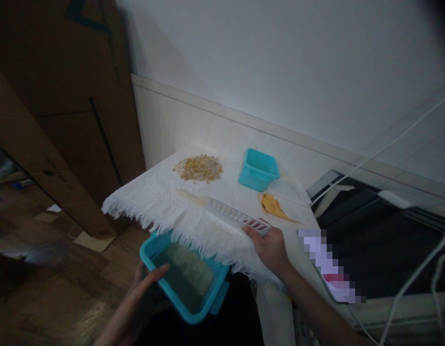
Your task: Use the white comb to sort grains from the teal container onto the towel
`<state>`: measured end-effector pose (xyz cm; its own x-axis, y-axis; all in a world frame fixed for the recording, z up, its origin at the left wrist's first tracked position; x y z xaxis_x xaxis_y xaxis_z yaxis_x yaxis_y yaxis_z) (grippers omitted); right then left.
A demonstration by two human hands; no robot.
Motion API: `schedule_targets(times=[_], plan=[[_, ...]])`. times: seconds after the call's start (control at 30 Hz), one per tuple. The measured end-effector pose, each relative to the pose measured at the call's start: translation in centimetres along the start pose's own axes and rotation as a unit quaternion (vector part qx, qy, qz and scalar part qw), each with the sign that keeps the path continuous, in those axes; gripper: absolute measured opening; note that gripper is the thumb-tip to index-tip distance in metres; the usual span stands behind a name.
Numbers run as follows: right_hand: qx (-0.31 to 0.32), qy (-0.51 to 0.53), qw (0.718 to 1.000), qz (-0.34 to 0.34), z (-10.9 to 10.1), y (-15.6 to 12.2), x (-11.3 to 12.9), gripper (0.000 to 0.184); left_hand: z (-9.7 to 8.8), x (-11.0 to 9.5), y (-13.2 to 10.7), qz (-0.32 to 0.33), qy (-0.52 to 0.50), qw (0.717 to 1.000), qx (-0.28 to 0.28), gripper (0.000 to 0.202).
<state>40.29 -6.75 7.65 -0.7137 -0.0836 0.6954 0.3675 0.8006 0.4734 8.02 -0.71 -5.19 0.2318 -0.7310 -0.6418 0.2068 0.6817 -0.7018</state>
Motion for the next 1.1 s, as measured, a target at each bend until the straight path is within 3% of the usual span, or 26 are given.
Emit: schedule_targets(times=[0.17,0.43,0.53,0.67,0.83,1.1], plan=[[0.017,0.016,0.999,-0.023,1.6,-0.2,1.4,0.029,0.4,0.0,-0.4,0.006,-0.002,1.000,0.004,0.107],[0.038,0.023,0.996,-0.076,1.9,-1.4,3.6,0.028,0.8,0.0,-1.0,-0.006,-0.010,1.000,-0.010,0.097],[0.015,0.017,0.997,-0.069,1.0,-1.7,3.3,0.029,1.1,0.1,-1.2,-0.005,0.003,1.000,-0.015,0.087],[-0.047,-0.035,0.998,-0.036,-2.2,-2.7,1.9,0.031,1.7,0.4,-1.8,0.002,-0.006,1.000,0.013,0.078],[-0.053,-0.117,0.991,-0.025,-5.6,-5.6,1.2,0.036,2.4,0.9,-2.2,0.005,-0.021,1.000,0.015,0.078],[-0.043,-0.092,0.991,-0.082,-4.4,-9.6,4.5,0.037,2.6,0.7,-2.3,-0.011,0.000,1.000,0.022,0.091]])
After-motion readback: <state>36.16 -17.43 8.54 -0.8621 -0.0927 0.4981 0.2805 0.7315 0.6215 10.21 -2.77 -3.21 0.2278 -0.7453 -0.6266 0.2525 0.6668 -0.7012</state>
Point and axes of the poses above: each hand's wrist, its own y-axis towards the middle knuckle, its own z-axis out of the palm, x = y × z, the point moved 5 cm from there along y, towards the middle knuckle
